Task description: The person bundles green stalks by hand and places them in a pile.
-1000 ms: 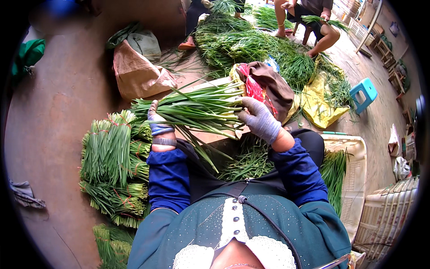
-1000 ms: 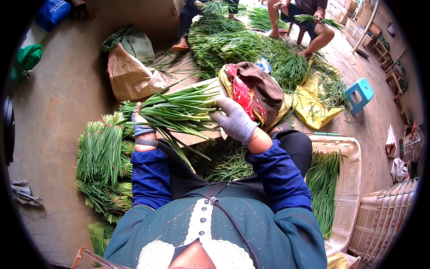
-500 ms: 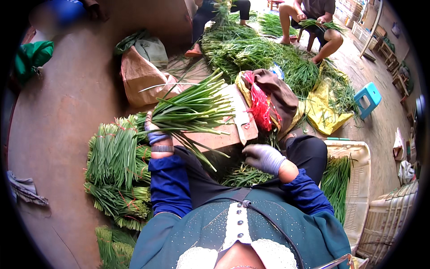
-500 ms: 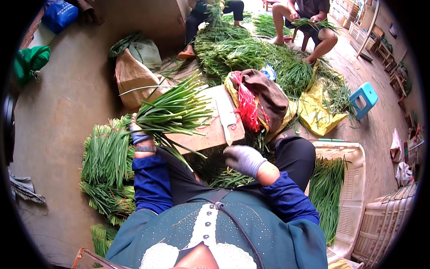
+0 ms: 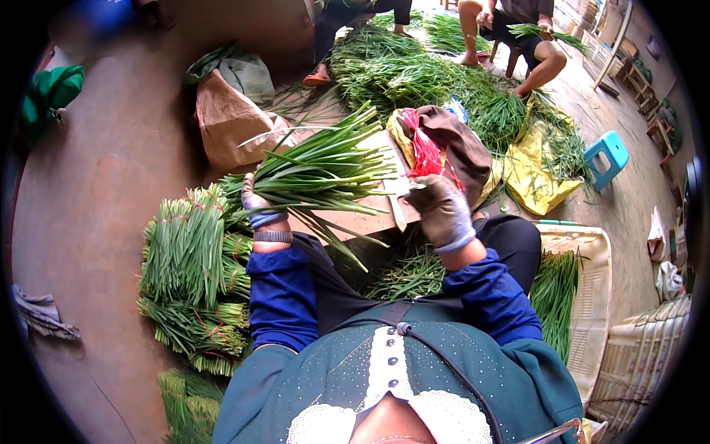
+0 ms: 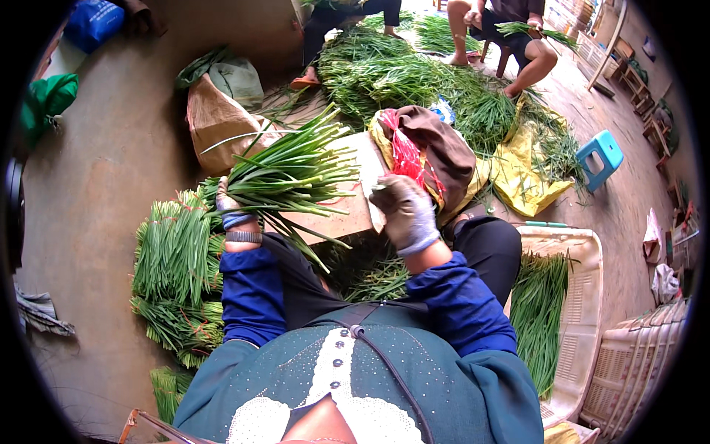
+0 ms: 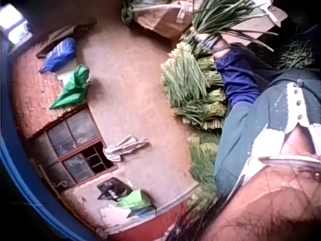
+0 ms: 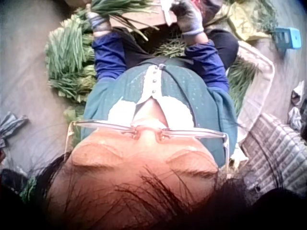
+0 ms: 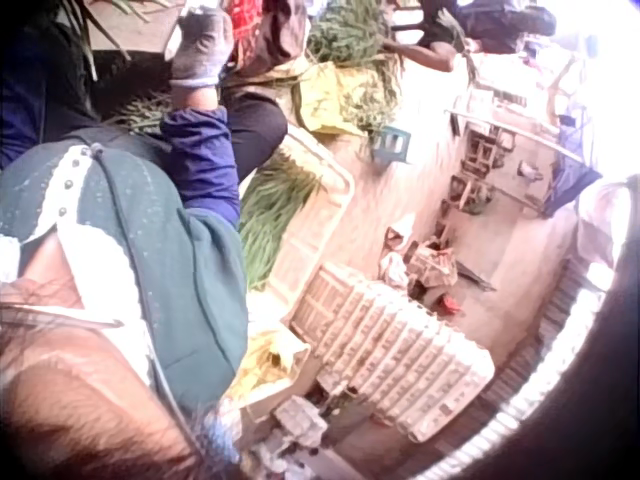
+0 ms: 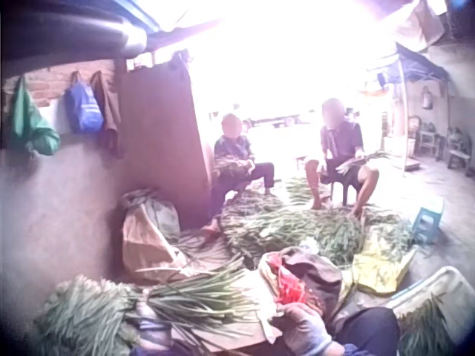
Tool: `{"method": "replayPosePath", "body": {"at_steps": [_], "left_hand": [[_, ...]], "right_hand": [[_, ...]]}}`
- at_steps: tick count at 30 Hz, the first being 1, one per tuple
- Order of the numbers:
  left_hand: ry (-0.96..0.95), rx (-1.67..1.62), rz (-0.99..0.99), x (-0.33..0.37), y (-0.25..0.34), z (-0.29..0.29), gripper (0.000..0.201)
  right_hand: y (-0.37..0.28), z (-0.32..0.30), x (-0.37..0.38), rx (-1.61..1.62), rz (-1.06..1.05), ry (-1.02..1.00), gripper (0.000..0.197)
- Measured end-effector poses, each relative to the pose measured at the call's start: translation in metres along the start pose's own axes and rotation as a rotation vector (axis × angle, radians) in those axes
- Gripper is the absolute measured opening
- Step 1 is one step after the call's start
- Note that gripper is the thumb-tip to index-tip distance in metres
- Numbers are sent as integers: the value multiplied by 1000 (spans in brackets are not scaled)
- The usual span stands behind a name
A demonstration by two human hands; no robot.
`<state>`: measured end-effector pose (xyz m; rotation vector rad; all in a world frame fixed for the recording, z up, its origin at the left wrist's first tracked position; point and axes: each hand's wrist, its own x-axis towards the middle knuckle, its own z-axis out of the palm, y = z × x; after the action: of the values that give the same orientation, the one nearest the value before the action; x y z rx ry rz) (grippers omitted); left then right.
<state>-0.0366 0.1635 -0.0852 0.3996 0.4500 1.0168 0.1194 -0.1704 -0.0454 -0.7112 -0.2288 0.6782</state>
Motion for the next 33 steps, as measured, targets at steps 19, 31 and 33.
{"method": "replayPosePath", "body": {"at_steps": [19,31,33], "left_hand": [[-88,-39,49,-9,-4,7,29],[-104,-68,67,-28,5,16,29],[-69,-64,74,-28,-3,20,30]], "right_hand": [[-9,52,3,-1769,-496,-239,22],[-14,50,-15,-1686,-615,-265,25],[0,47,-3,-1849,-732,-312,21]]}}
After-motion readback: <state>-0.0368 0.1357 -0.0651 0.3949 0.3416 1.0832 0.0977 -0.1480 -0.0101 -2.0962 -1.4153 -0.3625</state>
